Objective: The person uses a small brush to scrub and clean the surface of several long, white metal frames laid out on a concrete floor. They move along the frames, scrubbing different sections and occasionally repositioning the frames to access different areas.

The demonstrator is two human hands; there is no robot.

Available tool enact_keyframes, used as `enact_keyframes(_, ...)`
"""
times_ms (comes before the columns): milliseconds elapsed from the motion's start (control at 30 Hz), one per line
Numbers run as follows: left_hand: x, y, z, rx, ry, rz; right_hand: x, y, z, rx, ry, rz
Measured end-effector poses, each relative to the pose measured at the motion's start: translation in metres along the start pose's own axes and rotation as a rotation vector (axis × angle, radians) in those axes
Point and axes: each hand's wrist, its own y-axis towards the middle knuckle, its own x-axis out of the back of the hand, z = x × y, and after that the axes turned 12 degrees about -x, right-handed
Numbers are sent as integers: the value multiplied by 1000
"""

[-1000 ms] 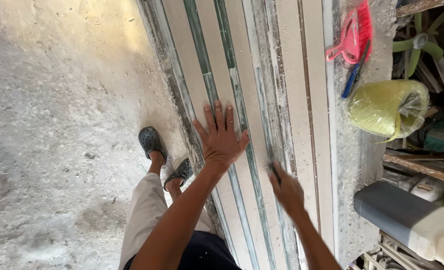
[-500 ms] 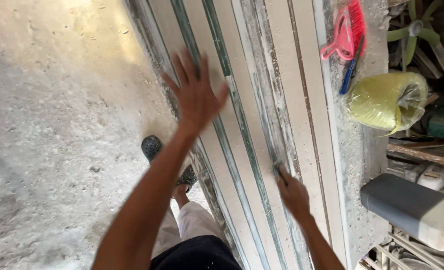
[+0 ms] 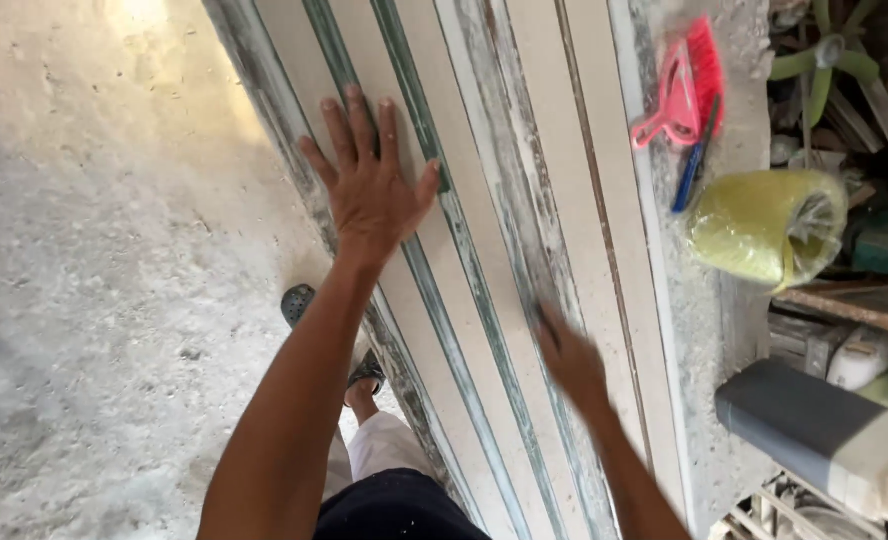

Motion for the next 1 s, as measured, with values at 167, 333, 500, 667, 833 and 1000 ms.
enact_keyframes(167,-10,-1,4,-1,5,-14,0,16,-4,-140,-131,60)
enact_keyframes(333,-4,-3,4,15,-19,6,83,101,177,97,-17,47)
enact_keyframes(500,-10,0,5,-16,4,-37,20,44,61,39,-110,-31)
enact_keyframes(667,-13,-2,6,9,24,-35,14,12,47,-33,-151,-21)
enact_keyframes(833,-11,2,4,33,-45,10,72,122,179,313,-158,-218)
enact_keyframes(1000,-8,-13,1,-12,40,-51,38,74,122,241,-140,-219)
